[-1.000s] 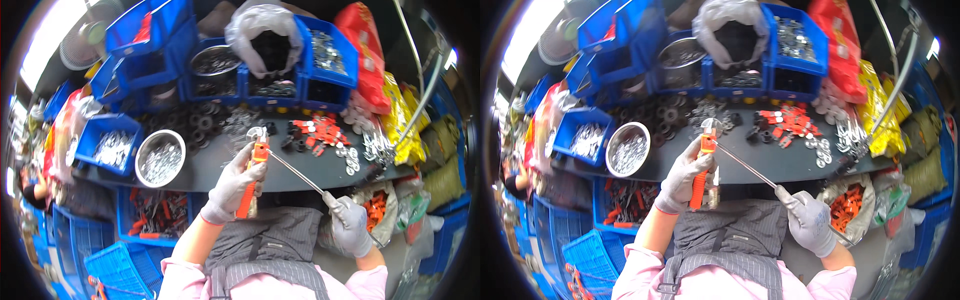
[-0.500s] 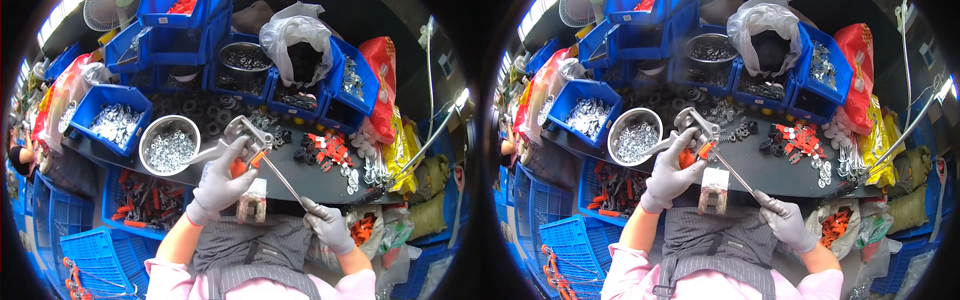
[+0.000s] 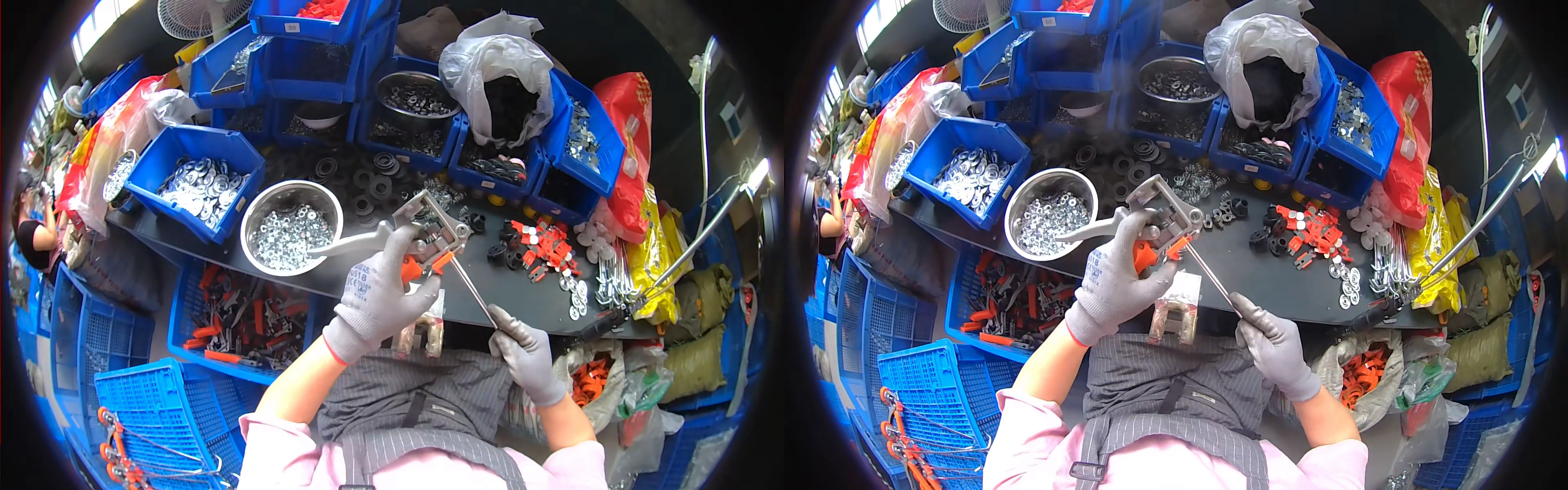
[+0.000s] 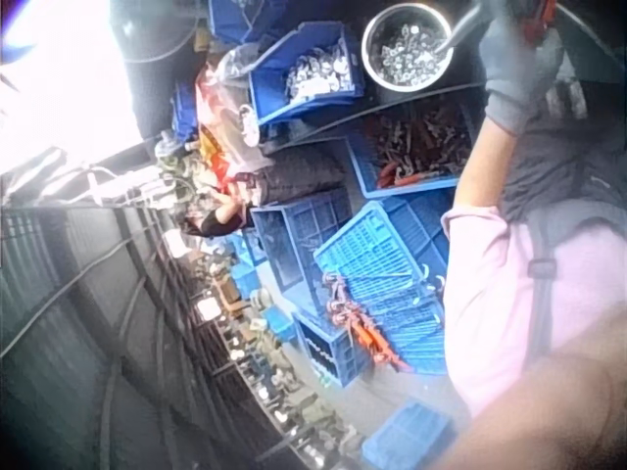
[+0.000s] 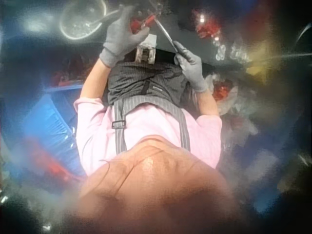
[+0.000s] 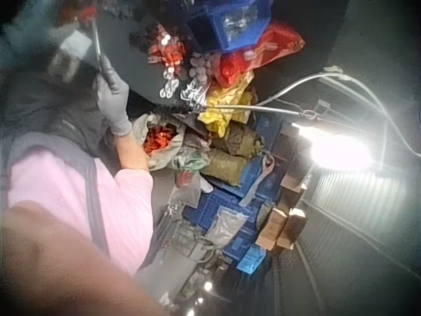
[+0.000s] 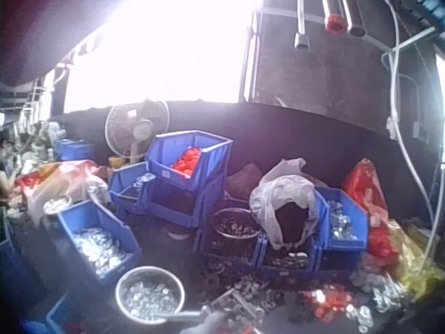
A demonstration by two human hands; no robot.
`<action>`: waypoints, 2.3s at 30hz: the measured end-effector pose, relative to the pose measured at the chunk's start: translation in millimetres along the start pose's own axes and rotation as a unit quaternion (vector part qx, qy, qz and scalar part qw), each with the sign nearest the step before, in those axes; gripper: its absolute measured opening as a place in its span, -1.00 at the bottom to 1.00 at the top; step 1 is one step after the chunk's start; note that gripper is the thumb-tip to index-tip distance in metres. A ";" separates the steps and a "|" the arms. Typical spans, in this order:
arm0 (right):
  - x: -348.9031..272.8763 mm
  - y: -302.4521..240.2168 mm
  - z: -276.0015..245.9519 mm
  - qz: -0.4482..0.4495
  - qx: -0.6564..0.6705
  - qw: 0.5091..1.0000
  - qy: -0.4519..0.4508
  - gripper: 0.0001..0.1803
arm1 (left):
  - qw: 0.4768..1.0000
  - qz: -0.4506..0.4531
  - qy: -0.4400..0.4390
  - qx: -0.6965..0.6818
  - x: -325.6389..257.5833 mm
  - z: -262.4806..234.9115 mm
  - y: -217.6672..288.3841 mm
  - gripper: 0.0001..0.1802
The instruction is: The person assembles small hardware components onto a metal housing by attaching springs, washers, and red plastic clips using a pneumatic tool.
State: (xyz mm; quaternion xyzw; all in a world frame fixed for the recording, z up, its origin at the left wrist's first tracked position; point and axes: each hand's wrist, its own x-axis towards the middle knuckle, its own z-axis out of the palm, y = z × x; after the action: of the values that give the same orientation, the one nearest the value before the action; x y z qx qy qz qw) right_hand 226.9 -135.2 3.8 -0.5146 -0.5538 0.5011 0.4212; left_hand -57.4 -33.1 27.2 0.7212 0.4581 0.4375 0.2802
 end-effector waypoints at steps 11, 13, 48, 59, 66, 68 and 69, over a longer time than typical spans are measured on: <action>-5.2 -28.3 -12.8 0.217 0.295 0.923 -0.114 -0.47 | 0.996 0.066 -0.020 0.058 -5.4 -8.9 18.6 -0.20; -0.5 -25.1 -9.0 0.203 0.296 0.926 -0.116 -0.47 | 0.995 0.068 -0.032 0.063 -6.6 -2.7 24.6 -0.19; -7.1 112.5 20.8 -0.079 -0.549 0.832 0.005 -0.84 | 0.922 0.149 -0.352 -0.057 -134.9 -44.8 92.6 -0.29; 16.7 386.9 107.4 0.081 -0.374 0.886 -0.260 -0.46 | 0.968 0.030 -0.244 0.053 -184.7 105.5 -61.9 -0.51; -17.9 211.8 12.1 -0.053 -0.343 0.929 -0.127 -0.53 | 0.949 0.061 -0.308 0.041 -160.4 70.3 -93.9 -0.62; -42.7 136.0 -55.7 -0.068 -0.367 0.918 0.130 -0.58 | 0.892 0.011 -0.417 -0.173 -148.9 39.1 -116.2 -0.72; -82.7 154.4 -118.2 -0.062 -0.370 0.917 0.140 -0.58 | 0.862 -0.107 -0.452 -0.203 -126.7 25.6 -117.2 -0.77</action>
State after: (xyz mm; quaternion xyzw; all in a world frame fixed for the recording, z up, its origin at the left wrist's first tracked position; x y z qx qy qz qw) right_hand 375.4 -207.8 -127.9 -0.6630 -0.6658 0.1565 0.3045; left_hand -108.4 -98.3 -126.3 0.7137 0.2566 0.1143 0.6417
